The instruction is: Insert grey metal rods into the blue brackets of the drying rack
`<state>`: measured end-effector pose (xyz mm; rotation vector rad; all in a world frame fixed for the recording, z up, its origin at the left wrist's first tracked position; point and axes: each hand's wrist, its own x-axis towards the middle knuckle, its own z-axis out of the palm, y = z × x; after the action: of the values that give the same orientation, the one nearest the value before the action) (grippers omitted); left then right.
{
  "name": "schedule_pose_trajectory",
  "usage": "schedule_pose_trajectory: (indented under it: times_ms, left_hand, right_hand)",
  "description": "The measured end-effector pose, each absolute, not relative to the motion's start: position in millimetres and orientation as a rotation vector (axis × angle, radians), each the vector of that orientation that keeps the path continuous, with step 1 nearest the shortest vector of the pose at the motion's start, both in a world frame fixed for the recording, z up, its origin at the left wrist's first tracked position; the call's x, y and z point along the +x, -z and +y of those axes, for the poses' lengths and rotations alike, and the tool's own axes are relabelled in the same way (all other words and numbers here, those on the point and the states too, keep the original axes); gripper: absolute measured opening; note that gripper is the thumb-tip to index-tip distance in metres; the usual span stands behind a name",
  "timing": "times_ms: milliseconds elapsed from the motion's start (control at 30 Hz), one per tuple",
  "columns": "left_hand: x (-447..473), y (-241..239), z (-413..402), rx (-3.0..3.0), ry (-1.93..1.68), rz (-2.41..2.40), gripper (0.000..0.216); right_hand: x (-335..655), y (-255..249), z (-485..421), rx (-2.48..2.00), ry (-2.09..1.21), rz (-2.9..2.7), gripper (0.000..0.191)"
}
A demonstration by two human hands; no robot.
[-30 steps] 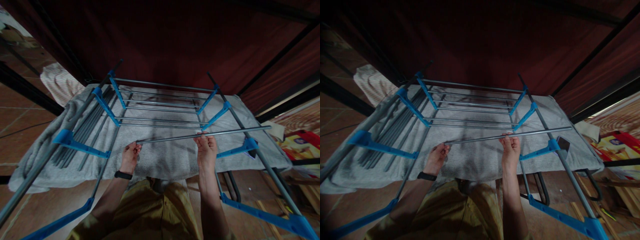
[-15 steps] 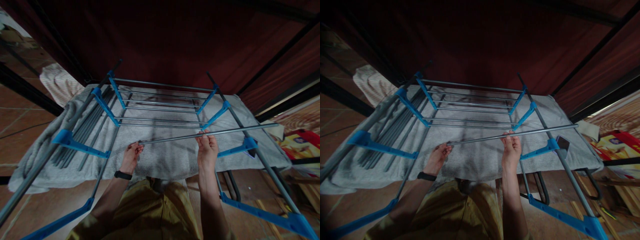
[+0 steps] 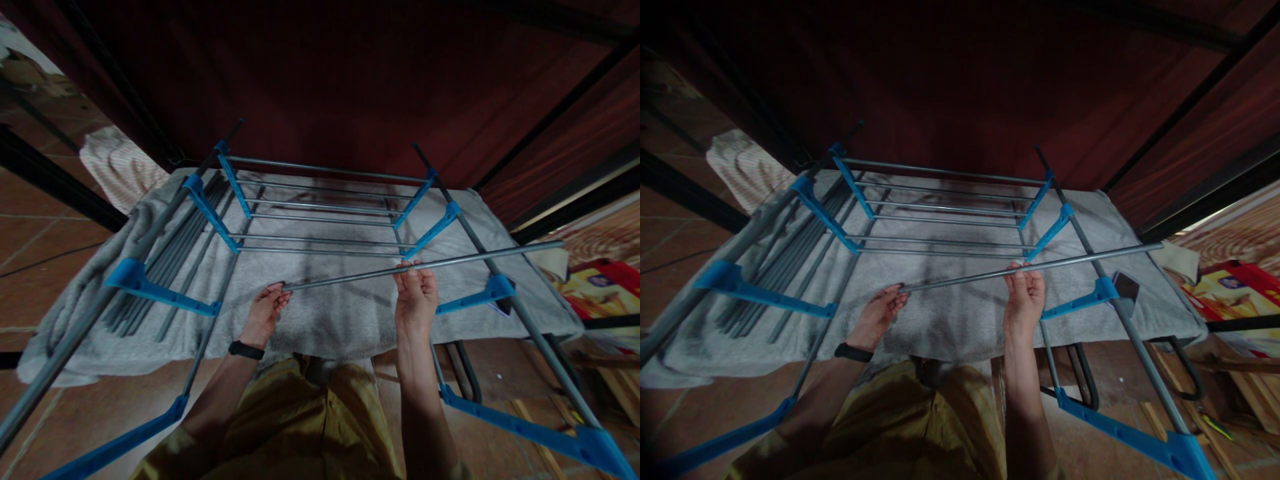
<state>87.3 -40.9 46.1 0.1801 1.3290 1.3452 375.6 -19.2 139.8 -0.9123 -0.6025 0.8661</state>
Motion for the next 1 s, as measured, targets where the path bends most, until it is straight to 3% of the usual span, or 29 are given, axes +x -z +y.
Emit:
schedule_pose_trajectory:
  times_ms: [533,800,1000]
  left_hand:
    - [89.4,-41.0,-44.5,0.227,-1.246,1.275,0.015]
    - [87.6,-40.3,-46.6,0.237,-1.223,1.258,0.020]
    - [88.5,-40.1,-47.0,0.264,-1.200,1.252,0.020]
  right_hand:
    - [378.1,-139.2,-21.3,-0.990,-0.889,-0.603,0.042]
    - [378.8,-139.8,-20.3,-0.952,-0.875,-0.570,0.024]
    - [376.8,-138.6,-20.8,-0.931,-0.880,-0.569,0.029]
